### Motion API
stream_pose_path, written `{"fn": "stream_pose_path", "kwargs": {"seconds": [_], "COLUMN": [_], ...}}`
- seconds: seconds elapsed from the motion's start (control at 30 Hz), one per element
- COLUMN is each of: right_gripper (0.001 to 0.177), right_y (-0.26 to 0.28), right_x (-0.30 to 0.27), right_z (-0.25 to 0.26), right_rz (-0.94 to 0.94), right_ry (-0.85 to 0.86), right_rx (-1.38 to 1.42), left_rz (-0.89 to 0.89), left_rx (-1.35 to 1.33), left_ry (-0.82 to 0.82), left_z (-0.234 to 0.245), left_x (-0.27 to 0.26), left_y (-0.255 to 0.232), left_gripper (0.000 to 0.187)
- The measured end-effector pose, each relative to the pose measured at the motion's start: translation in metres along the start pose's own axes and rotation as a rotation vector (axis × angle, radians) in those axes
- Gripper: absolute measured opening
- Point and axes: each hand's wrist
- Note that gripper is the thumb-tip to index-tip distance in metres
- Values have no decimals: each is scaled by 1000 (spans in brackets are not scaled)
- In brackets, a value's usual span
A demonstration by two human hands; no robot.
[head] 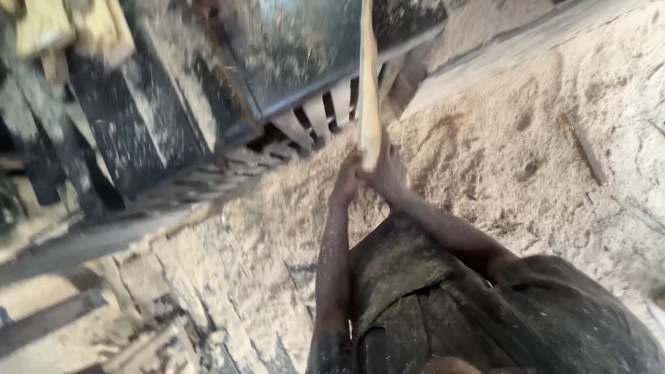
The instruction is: The person feeds wooden planks into a table saw and pulls the cut pieces through from the other side.
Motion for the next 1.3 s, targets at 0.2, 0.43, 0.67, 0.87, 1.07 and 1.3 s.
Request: {"fn": "stream_pose_path", "kwargs": {"seconds": [0.2,0.43,0.67,0.87,1.07,1.3], "right_gripper": [149,147,132,135,131,103], "right_y": [-95,-52,44,107,157,160], "right_x": [-141,-161,-151,-107,-41,50], "right_z": [-35,-82,-79,-59,-55,-91], "right_rz": [343,228,101,240,-14,378], "right_ry": [210,535,712,639,678,374], "right_rx": [-247,450,543,432,411,201], "left_rz": [196,96,23,78,105,259], "left_rx": [-249,-273,-309,-322,-426,-457], "left_ry": [58,-75,-237,-272,-198,-289], "left_z": [18,-5,-7,8,37,62], "left_x": [-170,-318,-332,-286,-210,-132], "left_y": [119,167,84,27,-18,-79], "left_gripper": [62,69,66,64,71,73]}}
Point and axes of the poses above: each hand's wrist, its own x-axis towards the middle knuckle, its own z-axis out of the back of the hand, y = z × x, and after that the axes turned 4 degrees about -z, right-handed
